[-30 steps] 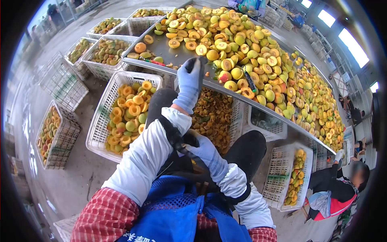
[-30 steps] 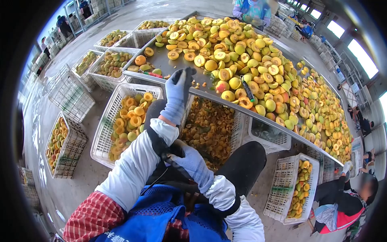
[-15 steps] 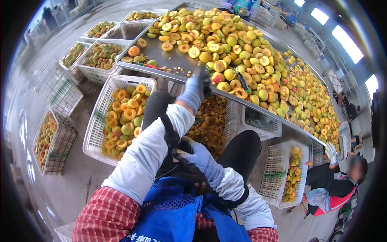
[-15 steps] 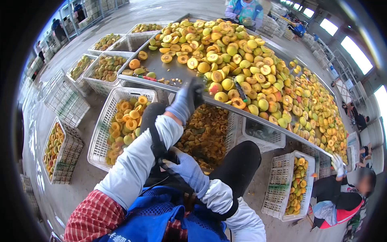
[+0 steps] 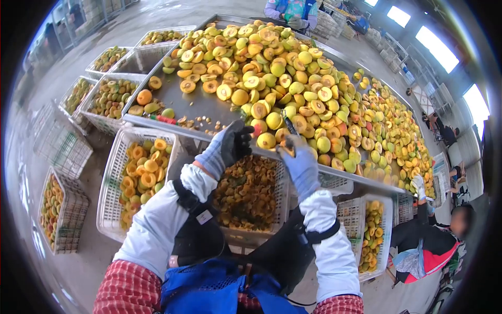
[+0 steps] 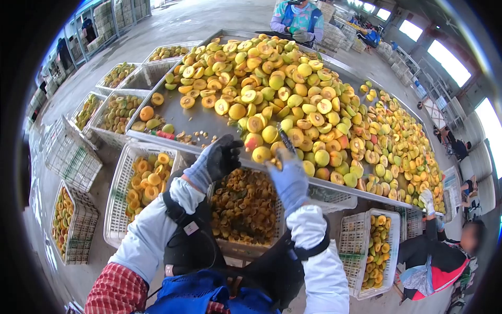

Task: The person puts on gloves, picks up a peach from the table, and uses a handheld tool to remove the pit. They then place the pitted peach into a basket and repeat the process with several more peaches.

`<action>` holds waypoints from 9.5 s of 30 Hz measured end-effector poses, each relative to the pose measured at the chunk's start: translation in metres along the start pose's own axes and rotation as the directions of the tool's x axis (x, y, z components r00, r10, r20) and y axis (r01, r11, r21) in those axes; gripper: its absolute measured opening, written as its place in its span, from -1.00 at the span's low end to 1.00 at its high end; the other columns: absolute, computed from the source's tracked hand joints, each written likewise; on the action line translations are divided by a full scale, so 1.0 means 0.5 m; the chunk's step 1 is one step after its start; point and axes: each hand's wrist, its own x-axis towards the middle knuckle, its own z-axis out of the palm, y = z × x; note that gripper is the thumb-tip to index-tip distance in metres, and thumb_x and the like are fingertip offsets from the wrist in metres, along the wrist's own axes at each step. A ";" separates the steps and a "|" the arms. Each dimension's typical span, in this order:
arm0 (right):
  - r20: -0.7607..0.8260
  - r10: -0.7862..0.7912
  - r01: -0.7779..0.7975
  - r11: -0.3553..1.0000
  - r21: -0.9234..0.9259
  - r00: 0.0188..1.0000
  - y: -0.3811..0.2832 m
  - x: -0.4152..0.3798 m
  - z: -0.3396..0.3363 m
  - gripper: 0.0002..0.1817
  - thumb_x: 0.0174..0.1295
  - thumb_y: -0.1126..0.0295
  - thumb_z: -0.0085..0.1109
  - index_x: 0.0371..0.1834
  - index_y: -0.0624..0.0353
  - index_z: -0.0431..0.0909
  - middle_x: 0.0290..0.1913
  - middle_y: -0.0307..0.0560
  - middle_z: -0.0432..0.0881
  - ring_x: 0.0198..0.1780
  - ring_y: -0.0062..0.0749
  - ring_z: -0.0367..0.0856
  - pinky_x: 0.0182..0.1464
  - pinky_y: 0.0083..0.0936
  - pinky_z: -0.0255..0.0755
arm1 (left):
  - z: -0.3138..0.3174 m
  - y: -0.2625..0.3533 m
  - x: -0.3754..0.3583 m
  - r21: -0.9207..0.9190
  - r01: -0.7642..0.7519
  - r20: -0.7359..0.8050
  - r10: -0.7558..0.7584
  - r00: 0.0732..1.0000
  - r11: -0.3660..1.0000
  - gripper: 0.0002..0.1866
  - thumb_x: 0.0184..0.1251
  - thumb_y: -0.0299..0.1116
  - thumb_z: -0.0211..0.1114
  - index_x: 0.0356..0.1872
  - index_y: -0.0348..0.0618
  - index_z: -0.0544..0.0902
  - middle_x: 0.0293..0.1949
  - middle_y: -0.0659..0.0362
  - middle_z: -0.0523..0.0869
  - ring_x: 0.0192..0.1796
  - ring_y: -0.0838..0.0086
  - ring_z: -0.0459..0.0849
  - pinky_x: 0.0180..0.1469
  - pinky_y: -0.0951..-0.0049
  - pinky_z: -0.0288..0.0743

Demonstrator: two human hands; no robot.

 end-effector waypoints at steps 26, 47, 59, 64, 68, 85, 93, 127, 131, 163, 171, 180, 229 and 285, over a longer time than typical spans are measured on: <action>-0.112 -0.044 -0.025 0.837 -0.547 0.993 0.573 0.777 -0.077 -0.39 0.10 0.31 0.12 0.30 0.01 0.28 0.03 0.25 0.53 0.01 0.19 0.52 0.07 -0.16 0.41 | 0.169 0.461 0.785 0.636 0.184 0.369 0.506 0.780 -0.749 -0.42 0.17 0.29 0.11 0.18 0.34 0.53 0.33 0.14 0.33 0.33 0.13 0.34 0.32 0.14 0.25; 0.192 -0.041 0.037 0.999 0.022 0.981 0.387 0.639 0.034 -0.47 -0.02 0.11 0.26 0.09 -0.05 0.49 -0.16 0.07 0.66 -0.12 -0.03 0.64 -0.05 -0.27 0.49 | 0.011 0.391 0.626 0.779 -0.158 0.309 0.153 0.939 -0.607 -0.53 0.18 0.09 0.31 -0.01 0.02 0.66 0.16 -0.01 0.45 0.24 0.12 0.37 0.29 0.30 0.27; 0.145 -0.333 0.345 0.936 -0.066 0.932 0.247 0.463 0.123 -0.54 0.05 0.17 0.24 0.06 -0.03 0.50 -0.06 0.05 0.58 0.01 0.03 0.55 0.09 -0.16 0.41 | -0.095 0.309 0.278 0.809 -0.066 0.089 0.011 0.996 -0.584 -0.47 0.25 -0.02 0.23 0.24 0.10 0.46 0.36 -0.02 0.27 0.31 0.02 0.35 0.33 0.25 0.27; -0.200 0.186 -0.085 0.900 0.427 0.962 0.171 0.330 -0.055 -0.67 0.13 0.38 0.27 -0.04 0.24 0.56 -0.25 -0.16 0.65 -0.25 -0.47 0.59 -0.15 -0.56 0.47 | -0.116 0.343 0.171 0.979 -0.153 0.201 0.584 0.787 -0.131 -0.58 0.23 -0.05 0.30 0.00 -0.10 0.64 -0.09 0.03 0.69 -0.10 0.28 0.68 -0.04 0.36 0.52; 0.028 0.444 -0.261 0.472 0.842 0.895 0.077 0.100 -0.135 -0.73 0.29 0.18 0.19 -0.23 0.20 0.55 -0.67 -0.36 0.37 -0.70 -0.73 0.29 -0.65 -0.75 0.10 | -0.095 0.292 0.019 0.980 -0.198 0.183 0.567 0.803 -0.035 -0.61 0.25 -0.09 0.30 -0.09 -0.20 0.66 -0.25 0.06 0.74 -0.23 0.41 0.71 -0.14 0.45 0.53; 0.589 -0.007 -0.526 -0.459 0.716 0.808 0.063 -0.230 0.070 -0.45 0.38 -0.06 -0.07 0.12 0.24 0.44 -0.45 -0.26 0.44 -0.58 -0.64 0.34 -0.54 -0.67 0.25 | 0.068 -0.013 -0.036 0.913 -0.032 -0.079 0.254 0.964 0.407 -0.64 0.26 -0.15 0.30 -0.05 -0.18 0.56 -0.31 0.23 0.59 -0.24 0.58 0.59 -0.23 0.59 0.47; 0.412 0.416 -0.482 0.077 0.873 0.811 0.078 -0.227 0.121 -0.68 0.40 0.21 0.02 0.07 0.18 0.44 -0.38 -0.27 0.47 -0.43 -0.68 0.43 -0.41 -0.71 0.31 | 0.094 -0.146 -0.127 0.637 0.128 -0.320 0.110 0.941 0.760 -0.57 0.42 0.01 0.10 0.04 -0.12 0.58 -0.39 0.31 0.60 -0.60 0.78 0.37 -0.62 0.76 0.23; 0.097 0.301 -0.268 0.604 0.751 0.949 -0.032 -0.266 0.121 -0.82 0.18 0.41 0.15 -0.19 0.23 0.49 -0.34 -0.10 0.54 -0.41 -0.41 0.54 -0.36 -0.51 0.41 | -0.040 -0.244 -0.182 0.365 -0.066 -0.221 0.155 0.963 0.929 -0.65 0.43 -0.20 0.16 0.06 -0.25 0.51 -0.14 0.22 0.60 -0.17 0.62 0.55 -0.12 0.61 0.46; 0.053 0.393 -0.319 0.652 0.688 0.918 0.005 -0.296 0.132 -0.82 0.35 0.42 -0.08 -0.13 0.29 0.47 -0.37 0.02 0.57 -0.39 -0.38 0.57 -0.33 -0.53 0.41 | -0.039 -0.242 -0.193 0.444 -0.157 -0.232 0.282 0.931 0.882 -0.63 0.43 -0.17 0.16 0.07 -0.25 0.52 -0.18 0.24 0.62 -0.18 0.65 0.55 -0.11 0.64 0.46; 0.177 0.153 -0.200 0.935 0.294 0.972 -0.042 -0.330 0.106 -0.80 0.29 0.36 0.05 -0.12 0.23 0.45 -0.38 0.12 0.58 -0.35 0.00 0.60 -0.33 -0.28 0.44 | -0.004 -0.255 -0.211 0.714 -0.343 0.044 0.449 0.893 0.611 -0.65 0.49 -0.20 0.03 -0.01 -0.32 0.55 -0.16 0.16 0.64 -0.13 0.57 0.56 0.02 0.52 0.44; 0.052 0.134 -0.143 0.898 0.416 0.990 -0.051 -0.333 0.124 -0.77 0.35 0.28 -0.06 -0.14 0.24 0.42 -0.43 0.14 0.54 -0.38 0.08 0.57 -0.34 -0.23 0.43 | 0.012 -0.268 -0.213 0.654 -0.321 -0.075 0.481 0.874 0.685 -0.69 0.47 -0.28 0.06 0.01 -0.34 0.53 -0.15 0.11 0.65 -0.10 0.54 0.58 -0.01 0.53 0.45; 0.142 0.171 -0.213 0.905 0.369 0.975 -0.040 -0.340 0.123 -0.67 0.36 0.28 -0.06 0.00 0.35 0.43 -0.30 0.23 0.59 -0.26 0.10 0.61 -0.23 -0.22 0.47 | 0.003 -0.273 -0.210 0.799 -0.339 0.004 0.559 0.829 0.497 -0.70 0.44 -0.32 0.06 0.00 -0.36 0.53 -0.17 0.07 0.67 -0.11 0.50 0.61 -0.04 0.49 0.48; 0.202 0.155 -0.234 0.855 0.463 0.967 -0.050 -0.332 0.108 -0.78 0.30 0.34 0.00 -0.10 0.24 0.41 -0.42 0.18 0.54 -0.37 0.09 0.58 -0.34 -0.25 0.43 | 0.021 -0.240 -0.233 0.709 -0.340 0.009 0.474 0.880 0.617 -0.73 0.45 -0.34 0.10 0.01 -0.33 0.50 -0.17 0.19 0.60 -0.14 0.62 0.52 -0.06 0.60 0.43; 0.748 0.155 -0.763 0.101 0.638 0.645 -0.023 -0.325 0.095 -0.62 0.38 0.01 -0.02 -0.25 0.14 0.42 -0.66 -0.29 0.41 -0.77 -0.67 0.27 -0.77 -0.70 0.13 | 0.027 -0.238 -0.203 0.668 -0.246 0.055 0.283 0.958 0.702 -0.76 0.41 -0.30 0.16 -0.10 -0.28 0.59 -0.28 0.26 0.59 -0.21 0.64 0.49 -0.11 0.61 0.40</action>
